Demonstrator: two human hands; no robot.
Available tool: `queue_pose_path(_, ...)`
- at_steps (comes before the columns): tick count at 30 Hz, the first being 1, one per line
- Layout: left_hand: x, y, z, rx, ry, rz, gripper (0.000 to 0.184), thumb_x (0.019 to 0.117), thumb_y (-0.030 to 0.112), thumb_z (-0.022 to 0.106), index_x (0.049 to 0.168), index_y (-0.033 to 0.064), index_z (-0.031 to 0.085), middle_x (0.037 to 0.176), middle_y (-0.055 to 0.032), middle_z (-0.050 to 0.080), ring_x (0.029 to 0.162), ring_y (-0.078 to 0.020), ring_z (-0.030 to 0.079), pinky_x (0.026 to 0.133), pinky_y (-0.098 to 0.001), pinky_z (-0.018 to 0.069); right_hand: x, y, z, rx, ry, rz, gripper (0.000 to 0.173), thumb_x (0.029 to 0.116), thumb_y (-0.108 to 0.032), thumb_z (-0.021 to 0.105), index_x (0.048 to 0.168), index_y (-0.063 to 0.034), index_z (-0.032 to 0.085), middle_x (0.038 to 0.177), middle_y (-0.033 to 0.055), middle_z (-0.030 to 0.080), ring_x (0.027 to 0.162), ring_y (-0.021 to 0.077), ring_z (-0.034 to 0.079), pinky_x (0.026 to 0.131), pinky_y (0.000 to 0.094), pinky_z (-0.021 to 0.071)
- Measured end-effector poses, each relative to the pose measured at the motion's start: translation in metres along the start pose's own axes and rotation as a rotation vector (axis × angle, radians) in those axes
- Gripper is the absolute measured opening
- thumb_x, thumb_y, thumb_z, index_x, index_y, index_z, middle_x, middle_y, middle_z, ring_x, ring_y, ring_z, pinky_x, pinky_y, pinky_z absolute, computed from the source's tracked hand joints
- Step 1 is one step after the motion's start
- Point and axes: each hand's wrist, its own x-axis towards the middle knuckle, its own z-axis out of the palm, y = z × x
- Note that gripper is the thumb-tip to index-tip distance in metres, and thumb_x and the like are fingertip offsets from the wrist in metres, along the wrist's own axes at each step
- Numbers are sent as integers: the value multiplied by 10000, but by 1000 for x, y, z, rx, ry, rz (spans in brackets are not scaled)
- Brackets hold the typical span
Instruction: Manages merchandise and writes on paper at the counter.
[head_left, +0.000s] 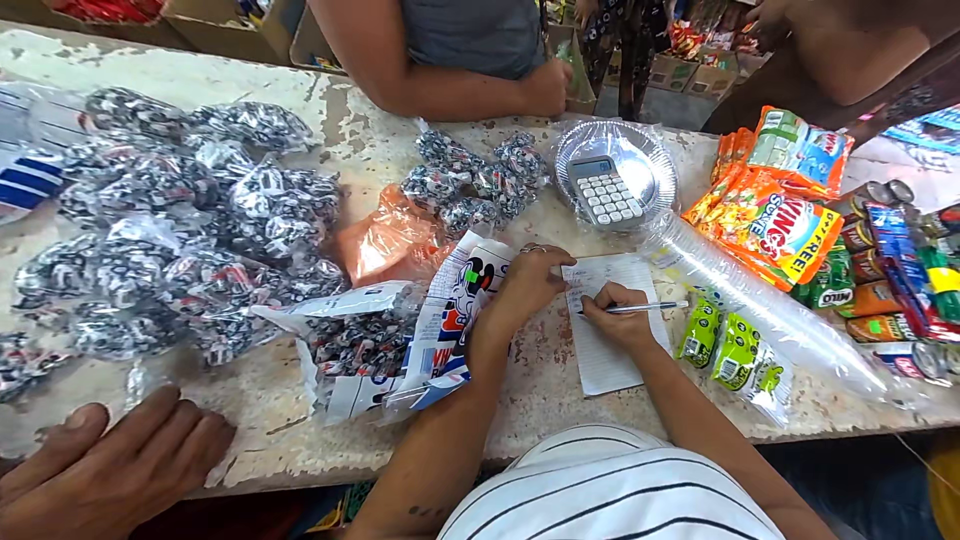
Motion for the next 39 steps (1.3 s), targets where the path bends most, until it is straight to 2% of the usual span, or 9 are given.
queue_pose_path(4, 0, -1, 0, 8, 11, 21, 302, 861, 8, 778, 1160, 39, 751, 1266, -138, 691, 1240, -346, 599, 1043, -521, 475, 0, 3, 1, 33, -13, -15, 217, 838, -34, 722, 660, -86, 609, 596, -65, 576, 543, -13, 531, 515, 164, 456)
queue_pose_path(10, 0, -1, 0, -11, 2, -11, 301, 870, 11, 775, 1167, 47, 746, 1290, -130, 677, 1223, -315, 614, 1015, -482, 513, 0, 8, 0, -3, -40, -16, 226, 849, -49, 717, 657, -86, 603, 600, -55, 572, 562, -6, 536, 526, 169, 450)
queue_pose_path(18, 0, -5, 3, -31, 33, 36, 288, 857, -9, 774, 1142, 34, 752, 1261, -131, 691, 1190, -309, 637, 1002, -478, 519, 1, 7, -1, -1, -32, -25, 222, 843, -35, 705, 655, -86, 600, 598, -58, 569, 559, -11, 535, 522, 161, 449)
queue_pose_path(28, 0, -2, 2, -12, 26, 24, 291, 856, -1, 782, 1143, 39, 753, 1259, -120, 696, 1215, -317, 617, 1027, -494, 493, 0, 9, 0, -20, -8, -28, 245, 843, -32, 693, 636, -90, 575, 585, -55, 548, 546, -6, 519, 509, 164, 433)
queue_pose_path(33, -2, 0, 0, -6, 37, 44, 292, 854, -7, 772, 1144, 24, 751, 1245, -153, 694, 1106, -324, 658, 957, -503, 524, 1, 8, -2, -24, -1, -19, 236, 845, -29, 692, 642, -82, 584, 594, -52, 552, 558, -1, 527, 523, 168, 445)
queue_pose_path(39, -2, -1, 1, -2, 38, 57, 290, 855, -2, 774, 1144, 20, 750, 1245, -149, 697, 1110, -317, 660, 959, -495, 522, 0, 7, -1, -71, 25, -29, 247, 841, -35, 684, 629, -89, 568, 582, -57, 539, 547, -7, 513, 512, 165, 428)
